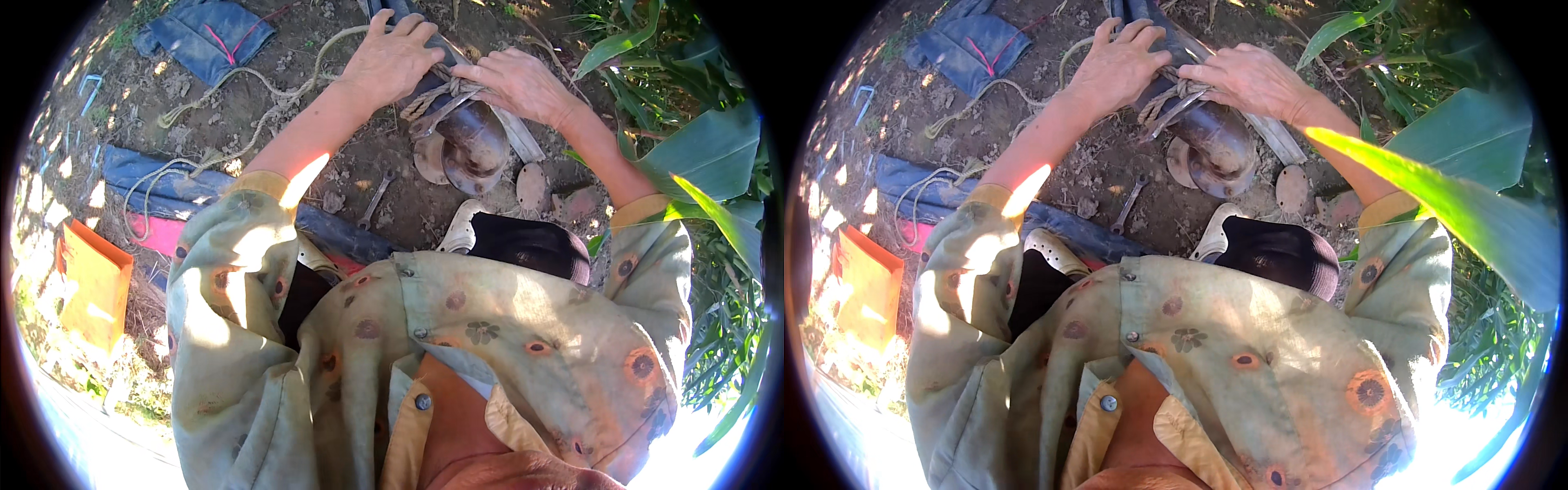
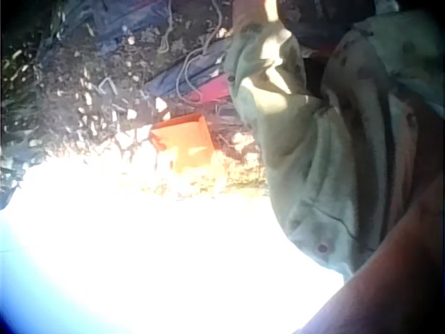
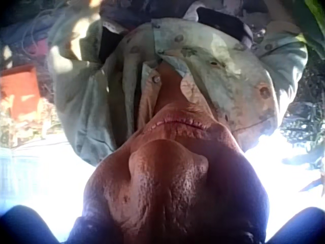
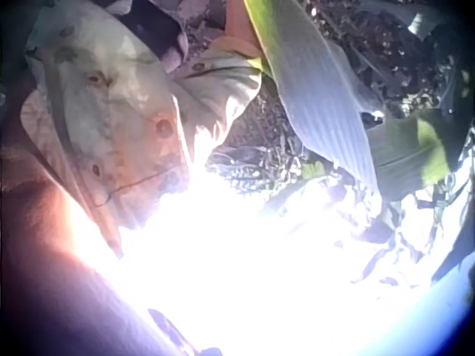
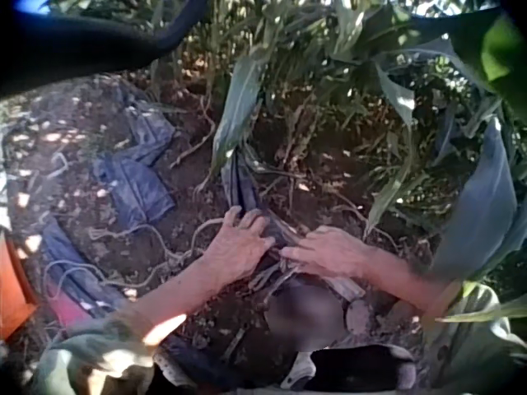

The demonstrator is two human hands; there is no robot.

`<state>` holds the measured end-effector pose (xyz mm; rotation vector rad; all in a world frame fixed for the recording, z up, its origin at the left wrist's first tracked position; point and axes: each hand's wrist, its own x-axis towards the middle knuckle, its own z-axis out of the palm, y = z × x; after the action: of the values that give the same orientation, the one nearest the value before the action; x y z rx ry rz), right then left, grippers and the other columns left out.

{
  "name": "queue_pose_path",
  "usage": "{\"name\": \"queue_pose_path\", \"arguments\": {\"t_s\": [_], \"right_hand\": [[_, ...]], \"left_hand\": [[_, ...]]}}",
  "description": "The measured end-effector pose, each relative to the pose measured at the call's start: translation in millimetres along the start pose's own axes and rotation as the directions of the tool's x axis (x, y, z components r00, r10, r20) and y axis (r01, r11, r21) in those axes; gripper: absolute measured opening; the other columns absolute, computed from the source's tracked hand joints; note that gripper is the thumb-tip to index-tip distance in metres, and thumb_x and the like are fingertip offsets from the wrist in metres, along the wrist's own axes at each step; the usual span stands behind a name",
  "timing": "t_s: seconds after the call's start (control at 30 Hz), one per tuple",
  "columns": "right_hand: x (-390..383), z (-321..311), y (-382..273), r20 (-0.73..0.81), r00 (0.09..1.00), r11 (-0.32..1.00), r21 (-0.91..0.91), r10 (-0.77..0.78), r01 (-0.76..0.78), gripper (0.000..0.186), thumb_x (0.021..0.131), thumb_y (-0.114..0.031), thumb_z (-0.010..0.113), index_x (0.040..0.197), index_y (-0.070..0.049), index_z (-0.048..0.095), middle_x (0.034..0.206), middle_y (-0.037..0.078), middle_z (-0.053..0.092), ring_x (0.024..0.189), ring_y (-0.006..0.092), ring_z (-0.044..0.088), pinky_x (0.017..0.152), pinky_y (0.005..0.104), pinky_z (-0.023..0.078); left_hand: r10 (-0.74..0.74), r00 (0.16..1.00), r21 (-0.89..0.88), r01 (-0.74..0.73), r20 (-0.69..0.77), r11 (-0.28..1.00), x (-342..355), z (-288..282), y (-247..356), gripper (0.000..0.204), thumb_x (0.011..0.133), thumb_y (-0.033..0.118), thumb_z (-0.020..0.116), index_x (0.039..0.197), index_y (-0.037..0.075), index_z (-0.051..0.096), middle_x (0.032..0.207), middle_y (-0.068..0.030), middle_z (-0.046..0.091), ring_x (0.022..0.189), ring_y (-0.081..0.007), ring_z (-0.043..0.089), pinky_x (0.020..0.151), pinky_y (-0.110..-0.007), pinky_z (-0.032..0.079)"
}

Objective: The person uses pliers to tighten a metal clamp on a pipe joint. They then wrap a piece of black plastic around the joint and tie it securely with a rope, creating a makeshift seal.

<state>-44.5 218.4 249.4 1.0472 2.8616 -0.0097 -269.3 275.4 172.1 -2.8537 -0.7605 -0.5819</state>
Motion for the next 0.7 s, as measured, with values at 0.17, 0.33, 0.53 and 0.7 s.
{"name": "queue_pose_path", "arguments": {"t_s": [0.17,0.33,0.53,0.7], "right_hand": [[2,-1,-8,0.012,0.990,0.988,0.052,0.143,-0.143,0.052,0.082,-0.024,0.063,0.130,-0.017,0.043,0.086,0.007,0.060,0.080,0.0275,0.060,0.070,0.0384,0.049],[3,-1,-34,0.116,0.924,0.927,0.049,0.365,-0.373,0.058,0.085,-0.026,0.061,0.137,-0.020,0.035,0.078,0.011,0.063,0.070,0.0323,0.063,0.059,0.0422,0.050],[-6,-2,-47,0.181,0.873,0.864,0.149,0.454,-0.480,0.061,0.087,-0.035,0.057,0.141,-0.024,0.031,0.071,0.014,0.063,0.065,0.0343,0.062,0.058,0.0455,0.050],[-3,-21,-24,0.458,0.821,0.712,0.444,0.341,-0.544,0.067,0.085,-0.040,0.059,0.143,-0.025,0.028,0.089,0.016,0.062,0.076,0.0294,0.061,0.073,0.0430,0.047]], "left_hand": [[-0.103,0.881,-0.283,0.257,0.462,0.924,-3,-52,1,0.022,0.089,0.019,0.049,0.106,0.006,0.054,0.096,-0.0162,0.066,0.091,-0.0329,0.064,0.070,-0.044,0.052],[-0.113,0.885,-0.346,0.290,0.452,0.892,-11,-70,16,0.027,0.094,0.024,0.045,0.098,-0.002,0.052,0.080,-0.0207,0.066,0.077,-0.0369,0.065,0.067,-0.046,0.053],[-0.191,0.895,-0.473,0.382,0.403,0.794,0,-76,40,0.027,0.093,0.026,0.049,0.094,-0.001,0.050,0.075,-0.0246,0.062,0.077,-0.0426,0.061,0.067,-0.051,0.048],[-0.279,0.874,-0.484,0.458,0.397,0.746,7,-66,30,0.028,0.093,0.026,0.050,0.091,-0.002,0.052,0.076,-0.0261,0.061,0.079,-0.0436,0.060,0.069,-0.050,0.047]]}}
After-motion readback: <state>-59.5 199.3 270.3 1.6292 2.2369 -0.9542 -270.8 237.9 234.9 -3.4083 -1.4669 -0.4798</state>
